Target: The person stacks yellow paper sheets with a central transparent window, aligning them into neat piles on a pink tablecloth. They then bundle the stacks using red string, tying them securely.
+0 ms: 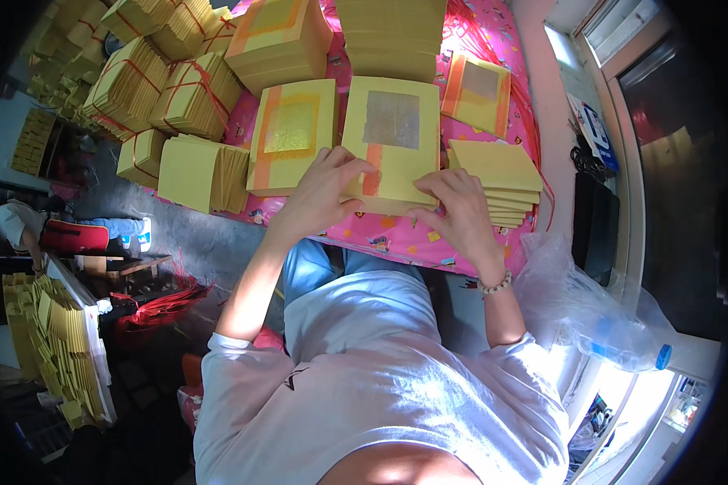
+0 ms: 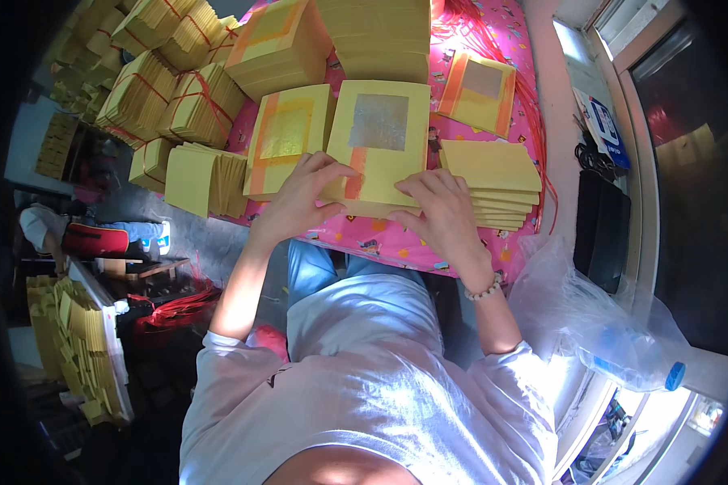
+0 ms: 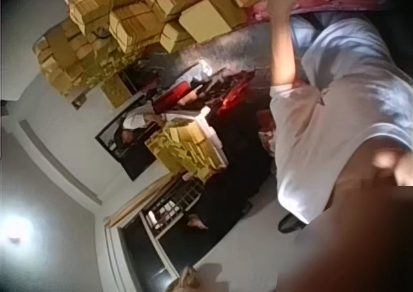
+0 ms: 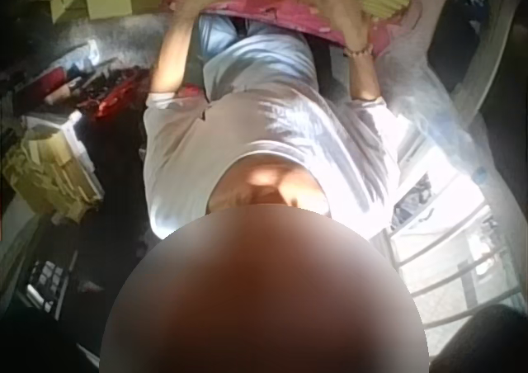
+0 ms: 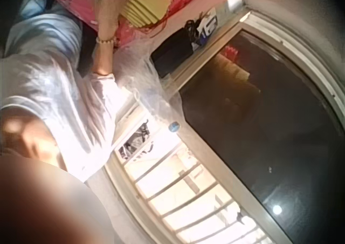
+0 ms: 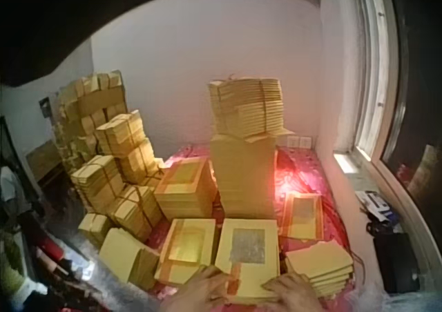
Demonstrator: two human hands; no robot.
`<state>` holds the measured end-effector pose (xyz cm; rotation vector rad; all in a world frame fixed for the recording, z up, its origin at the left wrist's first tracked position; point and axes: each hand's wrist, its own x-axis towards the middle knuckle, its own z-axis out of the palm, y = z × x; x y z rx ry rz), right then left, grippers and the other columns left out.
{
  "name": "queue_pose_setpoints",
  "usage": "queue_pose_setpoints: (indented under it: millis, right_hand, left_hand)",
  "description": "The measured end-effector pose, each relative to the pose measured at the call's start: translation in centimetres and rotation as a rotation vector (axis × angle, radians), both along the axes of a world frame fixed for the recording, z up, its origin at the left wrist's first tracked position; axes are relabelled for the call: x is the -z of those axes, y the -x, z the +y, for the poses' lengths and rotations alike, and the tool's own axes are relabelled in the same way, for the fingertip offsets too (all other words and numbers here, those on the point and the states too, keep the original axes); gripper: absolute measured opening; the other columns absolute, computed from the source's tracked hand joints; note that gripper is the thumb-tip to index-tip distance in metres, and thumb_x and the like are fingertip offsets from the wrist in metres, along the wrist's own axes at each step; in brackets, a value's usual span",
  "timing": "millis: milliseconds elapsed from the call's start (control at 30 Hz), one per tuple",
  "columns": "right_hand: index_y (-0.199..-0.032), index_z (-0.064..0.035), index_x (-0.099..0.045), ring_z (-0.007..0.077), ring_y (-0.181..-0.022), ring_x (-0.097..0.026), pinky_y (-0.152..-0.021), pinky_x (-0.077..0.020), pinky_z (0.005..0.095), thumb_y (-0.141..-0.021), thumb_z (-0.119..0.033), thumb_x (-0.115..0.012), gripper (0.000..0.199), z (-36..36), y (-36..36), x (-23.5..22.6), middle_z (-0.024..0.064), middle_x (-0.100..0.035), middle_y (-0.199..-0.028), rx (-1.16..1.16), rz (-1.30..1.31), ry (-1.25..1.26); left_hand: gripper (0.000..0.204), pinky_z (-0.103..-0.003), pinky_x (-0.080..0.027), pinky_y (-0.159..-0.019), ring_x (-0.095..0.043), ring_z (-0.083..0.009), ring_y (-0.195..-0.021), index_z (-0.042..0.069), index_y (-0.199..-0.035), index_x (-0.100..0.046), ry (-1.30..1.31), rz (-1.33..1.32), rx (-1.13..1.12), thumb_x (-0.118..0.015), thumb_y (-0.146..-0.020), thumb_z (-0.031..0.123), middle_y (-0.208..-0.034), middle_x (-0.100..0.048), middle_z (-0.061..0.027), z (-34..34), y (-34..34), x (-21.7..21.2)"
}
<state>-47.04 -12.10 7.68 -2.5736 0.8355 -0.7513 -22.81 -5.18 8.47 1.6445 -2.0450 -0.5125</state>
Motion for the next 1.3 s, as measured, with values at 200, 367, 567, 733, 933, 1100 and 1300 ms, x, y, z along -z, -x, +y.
queue_pose_setpoints:
  millis: [200, 367, 567, 733, 933, 1100, 1300]
  right_hand:
    - [-0.087, -0.0056, -0.068, 0.024, -0.081, -0.058, -0.07, -0.0462, 0.0354, -0.074, -0.017, -0.074, 0.019, -1.2, -0.4, 0.4, 0.0053, -0.063, -0.087, -0.042, -0.003, -0.024]
    - [-0.081, -0.0062, -0.071, 0.024, -0.073, -0.057, -0.066, -0.0466, 0.0356, -0.078, -0.017, -0.071, 0.012, -1.5, -0.8, 0.5, 0.0059, -0.062, -0.077, -0.008, -0.062, -0.13]
    - [-0.083, -0.0025, -0.069, 0.0181, -0.068, -0.059, -0.056, -0.0463, 0.029, -0.081, -0.011, -0.07, 0.009, -1.8, -1.0, 0.8, 0.0061, -0.063, -0.078, -0.004, -0.103, -0.217]
    - [-0.082, -0.0032, -0.07, 0.0192, -0.07, -0.059, -0.059, -0.047, 0.0304, -0.081, -0.014, -0.07, 0.011, -1.8, -1.0, 0.8, 0.006, -0.064, -0.078, 0.017, -0.114, -0.259]
    - [-0.081, -0.0054, -0.072, 0.0226, -0.071, -0.06, -0.064, -0.0474, 0.0344, -0.081, -0.02, -0.069, 0.015, -1.8, -1.2, 0.5, 0.0062, -0.064, -0.078, 0.056, -0.103, -0.344]
    - [-0.081, -0.0052, -0.072, 0.0222, -0.069, -0.061, -0.063, -0.0479, 0.034, -0.082, -0.02, -0.068, 0.015, -1.9, -1.3, 0.2, 0.0066, -0.064, -0.077, 0.055, -0.086, -0.327]
    - [-0.08, -0.0049, -0.072, 0.0233, -0.064, -0.06, -0.061, -0.0477, 0.0339, -0.081, -0.02, -0.069, 0.015, -1.9, -1.3, 0.4, 0.0073, -0.064, -0.076, 0.062, -0.116, -0.365]
  left_hand:
    - [0.041, -0.04, -0.043, -0.089, -0.049, -0.0322, -0.101, 0.011, -0.107, -0.06, 0.018, 0.05, -0.009, -0.071, -0.068, 0.002, -0.106, -0.054, -0.0096, -0.1, -0.4, 0.7]
    - [0.039, -0.04, -0.043, -0.09, -0.05, -0.0322, -0.102, 0.011, -0.105, -0.061, -0.006, 0.113, -0.003, -0.072, -0.069, 0.003, -0.104, -0.054, -0.0097, -0.4, -1.0, 1.1]
    - [0.039, -0.04, -0.041, -0.094, -0.049, -0.0323, -0.107, 0.011, -0.106, -0.061, -0.031, 0.149, 0.006, -0.073, -0.069, 0.004, -0.105, -0.054, -0.0105, -0.6, -1.4, 1.2]
    - [0.039, -0.04, -0.041, -0.094, -0.05, -0.032, -0.107, 0.011, -0.107, -0.062, -0.044, 0.166, 0.014, -0.073, -0.07, 0.005, -0.105, -0.054, -0.0105, -0.6, -1.5, 1.0]
    - [0.038, -0.04, -0.041, -0.094, -0.051, -0.0317, -0.106, 0.011, -0.107, -0.062, -0.065, 0.171, 0.011, -0.073, -0.07, 0.007, -0.104, -0.054, -0.0104, -0.6, -1.5, 0.8]
    - [0.038, -0.04, -0.041, -0.094, -0.051, -0.0317, -0.105, 0.011, -0.107, -0.063, -0.055, 0.157, 0.018, -0.074, -0.07, 0.008, -0.103, -0.054, -0.0104, -0.7, -1.5, 0.9]
    - [0.039, -0.04, -0.041, -0.093, -0.051, -0.0318, -0.104, 0.01, -0.107, -0.063, -0.059, 0.168, 0.016, -0.075, -0.069, 0.01, -0.102, -0.054, -0.0106, -0.7, -1.5, 0.9]
